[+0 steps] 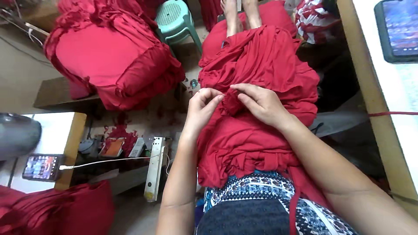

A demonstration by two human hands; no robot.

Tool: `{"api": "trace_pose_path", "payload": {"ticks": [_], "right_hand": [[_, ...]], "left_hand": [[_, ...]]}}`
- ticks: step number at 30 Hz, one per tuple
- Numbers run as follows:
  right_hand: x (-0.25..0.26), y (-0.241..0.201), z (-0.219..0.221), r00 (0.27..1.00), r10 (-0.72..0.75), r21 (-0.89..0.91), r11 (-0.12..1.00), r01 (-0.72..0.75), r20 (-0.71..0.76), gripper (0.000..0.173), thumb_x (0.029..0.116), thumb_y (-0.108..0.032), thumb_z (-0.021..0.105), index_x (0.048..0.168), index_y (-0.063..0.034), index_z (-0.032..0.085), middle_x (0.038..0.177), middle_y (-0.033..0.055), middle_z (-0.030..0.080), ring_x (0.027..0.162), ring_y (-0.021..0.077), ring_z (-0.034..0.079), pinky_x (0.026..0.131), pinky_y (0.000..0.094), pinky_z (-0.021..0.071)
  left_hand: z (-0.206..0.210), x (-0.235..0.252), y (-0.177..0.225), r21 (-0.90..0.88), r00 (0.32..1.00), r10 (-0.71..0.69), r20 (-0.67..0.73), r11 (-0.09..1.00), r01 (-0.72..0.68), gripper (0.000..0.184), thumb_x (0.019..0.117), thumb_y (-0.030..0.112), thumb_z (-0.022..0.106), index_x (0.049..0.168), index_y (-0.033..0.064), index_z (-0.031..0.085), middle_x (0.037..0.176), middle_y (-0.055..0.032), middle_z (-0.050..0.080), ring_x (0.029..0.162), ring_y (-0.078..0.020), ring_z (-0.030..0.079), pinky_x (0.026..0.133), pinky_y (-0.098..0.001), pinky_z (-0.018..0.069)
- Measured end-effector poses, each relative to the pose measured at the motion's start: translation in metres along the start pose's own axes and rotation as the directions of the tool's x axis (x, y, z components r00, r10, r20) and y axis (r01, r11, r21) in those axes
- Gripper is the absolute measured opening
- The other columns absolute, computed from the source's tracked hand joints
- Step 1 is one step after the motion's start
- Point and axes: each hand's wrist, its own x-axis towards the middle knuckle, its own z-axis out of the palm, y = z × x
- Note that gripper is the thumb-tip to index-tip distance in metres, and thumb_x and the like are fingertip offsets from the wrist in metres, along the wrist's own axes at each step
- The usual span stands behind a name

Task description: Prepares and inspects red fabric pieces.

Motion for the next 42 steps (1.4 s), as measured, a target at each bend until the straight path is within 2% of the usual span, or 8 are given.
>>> {"api": "trace_pose_path", "payload": {"ticks": [6,10,13,16,23,27,31,42], "right_hand": [[0.003,-0.002,0.019,0.996,-0.069,-0.161,0.984,0.078,0.062,0.027,0.1037,-0.024,0.053,0.114,-0.0109,0.074,0.100,0.0091,0.075,0.085,0.0270,0.074,0.068,0.0496,0.0587],[-0.011,0.002,0.025,0.988,-0.036,-0.144,0.988,0.058,0.149,0.028,0.1047,-0.024,0.052,0.110,-0.0121,0.076,0.093,0.0083,0.076,0.081,0.0266,0.074,0.068,0.0501,0.0586],[-0.024,-0.001,0.029,0.970,-0.024,-0.060,0.997,0.040,0.241,0.032,0.1053,-0.027,0.049,0.115,-0.0125,0.075,0.101,0.0077,0.076,0.089,0.0252,0.074,0.073,0.0504,0.0587],[-0.027,-0.001,0.026,0.955,-0.042,-0.004,0.999,0.046,0.293,0.036,0.1061,-0.032,0.046,0.119,-0.0125,0.073,0.106,0.0071,0.075,0.095,0.0233,0.074,0.077,0.0487,0.0587],[-0.023,0.025,0.002,0.988,0.046,0.009,0.999,-0.048,0.144,0.039,0.1046,-0.035,0.047,0.107,-0.0062,0.073,0.104,0.0096,0.072,0.095,0.0216,0.070,0.083,0.0467,0.0579],[-0.013,0.038,-0.011,0.964,0.262,-0.023,0.965,-0.261,0.042,0.043,0.1108,-0.030,0.036,0.122,-0.0041,0.068,0.119,0.0149,0.070,0.113,0.0273,0.067,0.097,0.0527,0.0519],[-0.003,0.039,-0.011,0.971,0.240,0.004,0.971,-0.240,0.020,0.046,0.1111,-0.032,0.031,0.127,-0.0062,0.066,0.105,0.0108,0.071,0.097,0.0229,0.069,0.088,0.0486,0.0539],[0.019,0.039,-0.016,0.912,0.392,-0.081,0.920,-0.384,0.124,0.047,0.1123,-0.034,0.029,0.133,-0.0112,0.064,0.093,0.0135,0.071,0.087,0.0324,0.070,0.082,0.0601,0.0529]], "left_hand": [[0.005,-0.006,0.004,0.076,0.997,0.071,0.041,0.994,-0.074,0.008,0.0975,0.013,0.066,0.094,0.0065,0.070,0.090,-0.0016,0.064,0.077,-0.0059,0.060,0.069,-0.0206,0.0507],[-0.005,0.000,-0.005,0.080,0.994,-0.034,0.104,0.996,0.026,0.008,0.0978,0.013,0.065,0.094,0.0064,0.069,0.092,-0.0021,0.066,0.076,-0.0053,0.060,0.069,-0.0219,0.0507],[-0.002,0.024,-0.012,0.226,0.975,-0.125,0.184,0.971,0.082,0.027,0.1005,0.015,0.062,0.122,0.0003,0.067,0.119,-0.0139,0.068,0.110,-0.0195,0.065,0.098,-0.0389,0.0523],[0.024,0.045,-0.014,0.292,0.980,-0.053,0.194,0.956,-0.006,0.039,0.1013,0.019,0.060,0.135,-0.0006,0.061,0.134,-0.0194,0.062,0.128,-0.0314,0.057,0.110,-0.0493,0.0435],[0.037,0.058,-0.031,0.408,0.940,0.059,0.336,0.890,-0.202,0.014,0.0962,0.010,0.066,0.100,0.0009,0.076,0.100,-0.0169,0.073,0.100,-0.0317,0.070,0.094,-0.0507,0.0542],[0.012,0.054,-0.038,0.424,0.987,0.144,0.068,0.892,-0.159,0.019,0.0998,0.014,0.062,0.100,0.0010,0.075,0.096,-0.0132,0.074,0.095,-0.0242,0.071,0.092,-0.0438,0.0544],[0.003,0.054,-0.030,0.391,0.984,0.156,-0.083,0.914,-0.112,0.017,0.0998,0.015,0.063,0.100,0.0030,0.076,0.096,-0.0104,0.074,0.094,-0.0168,0.069,0.090,-0.0350,0.0531],[0.023,0.057,-0.038,0.596,0.982,0.188,0.027,0.785,-0.167,0.024,0.0950,0.003,0.061,0.116,0.0034,0.073,0.121,-0.0180,0.070,0.115,-0.0397,0.064,0.095,-0.0568,0.0502]]}}
